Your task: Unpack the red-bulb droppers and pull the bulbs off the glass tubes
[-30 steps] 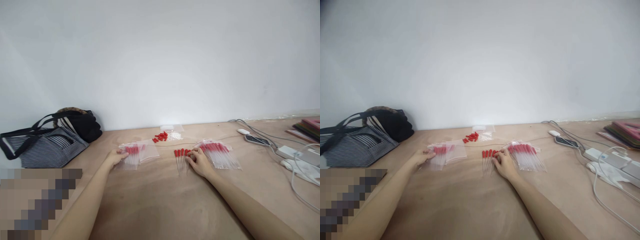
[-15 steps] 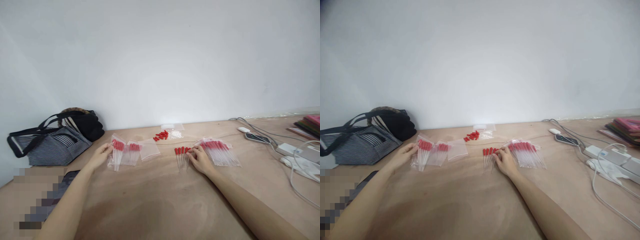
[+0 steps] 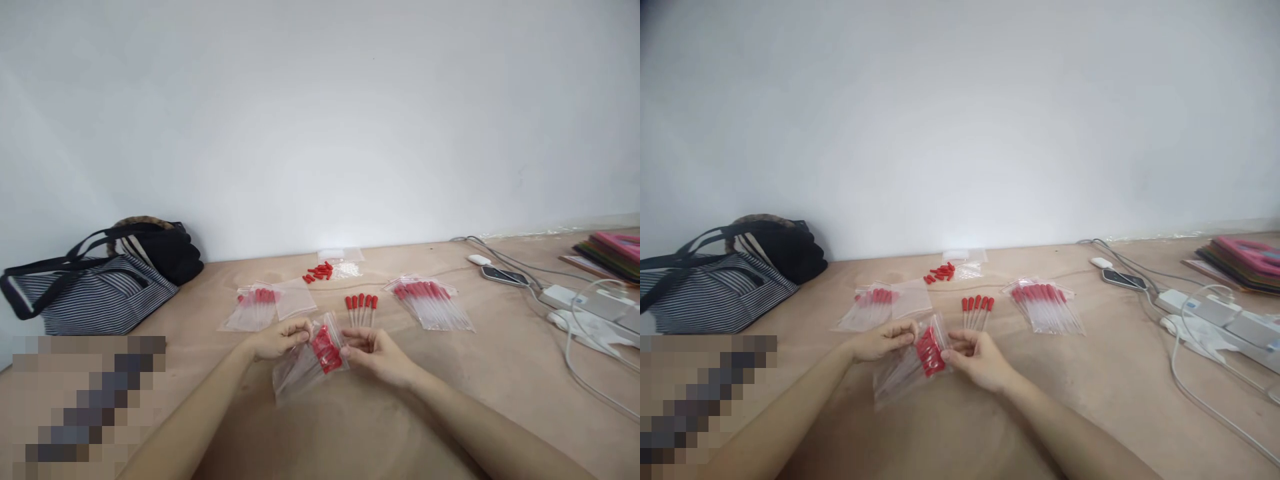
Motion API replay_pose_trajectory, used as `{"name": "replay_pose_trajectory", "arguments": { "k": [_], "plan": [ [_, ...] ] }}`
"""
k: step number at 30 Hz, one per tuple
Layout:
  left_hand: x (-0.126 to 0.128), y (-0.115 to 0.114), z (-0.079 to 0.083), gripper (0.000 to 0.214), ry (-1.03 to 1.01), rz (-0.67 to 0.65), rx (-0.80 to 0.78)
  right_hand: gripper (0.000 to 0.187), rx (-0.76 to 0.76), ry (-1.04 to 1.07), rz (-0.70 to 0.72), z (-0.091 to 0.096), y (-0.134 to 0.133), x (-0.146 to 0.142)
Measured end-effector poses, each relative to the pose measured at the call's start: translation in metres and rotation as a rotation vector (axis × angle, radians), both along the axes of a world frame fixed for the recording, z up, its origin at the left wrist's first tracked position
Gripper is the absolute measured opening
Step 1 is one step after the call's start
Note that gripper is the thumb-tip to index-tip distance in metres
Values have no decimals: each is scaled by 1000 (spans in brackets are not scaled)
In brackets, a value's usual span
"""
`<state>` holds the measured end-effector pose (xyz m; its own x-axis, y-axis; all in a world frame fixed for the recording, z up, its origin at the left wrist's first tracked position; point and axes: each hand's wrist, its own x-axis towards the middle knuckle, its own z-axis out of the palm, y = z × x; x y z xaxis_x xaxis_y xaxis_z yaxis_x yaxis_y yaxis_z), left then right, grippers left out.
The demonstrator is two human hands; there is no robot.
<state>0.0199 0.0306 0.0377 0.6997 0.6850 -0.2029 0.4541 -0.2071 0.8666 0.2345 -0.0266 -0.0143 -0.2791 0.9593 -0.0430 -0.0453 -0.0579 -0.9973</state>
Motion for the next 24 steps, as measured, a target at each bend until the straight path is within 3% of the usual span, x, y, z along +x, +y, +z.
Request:
{"name": "replay_pose_trajectory", "arguments": {
  "k": [4, 9, 10, 13, 16, 21, 24],
  "plan": [
    [4, -2, -8, 30, 53, -15, 67, 43, -87, -8, 63, -3, -2, -3],
    [15, -33, -15, 15, 103, 346, 683, 25, -81, -15, 46, -5, -7, -13],
    [19, -41, -16, 17, 131, 376, 724, 24, -72, -15, 39, -5, -8, -16],
    [35, -59, -22, 33, 232, 382, 613, 19, -10, -26, 43, -6, -13, -24],
    [45, -61, -26, 35, 299, 431, 507, 18, 23, -44, 73, -6, -15, -29],
    [47, -54, -24, 31, 400, 415, 424, 22, -98, -29, 148, -5, -14, -26],
    [50, -55, -18, 23, 491, 367, 469, 27, -182, 28, 191, -3, -13, -22]
  ]
}}
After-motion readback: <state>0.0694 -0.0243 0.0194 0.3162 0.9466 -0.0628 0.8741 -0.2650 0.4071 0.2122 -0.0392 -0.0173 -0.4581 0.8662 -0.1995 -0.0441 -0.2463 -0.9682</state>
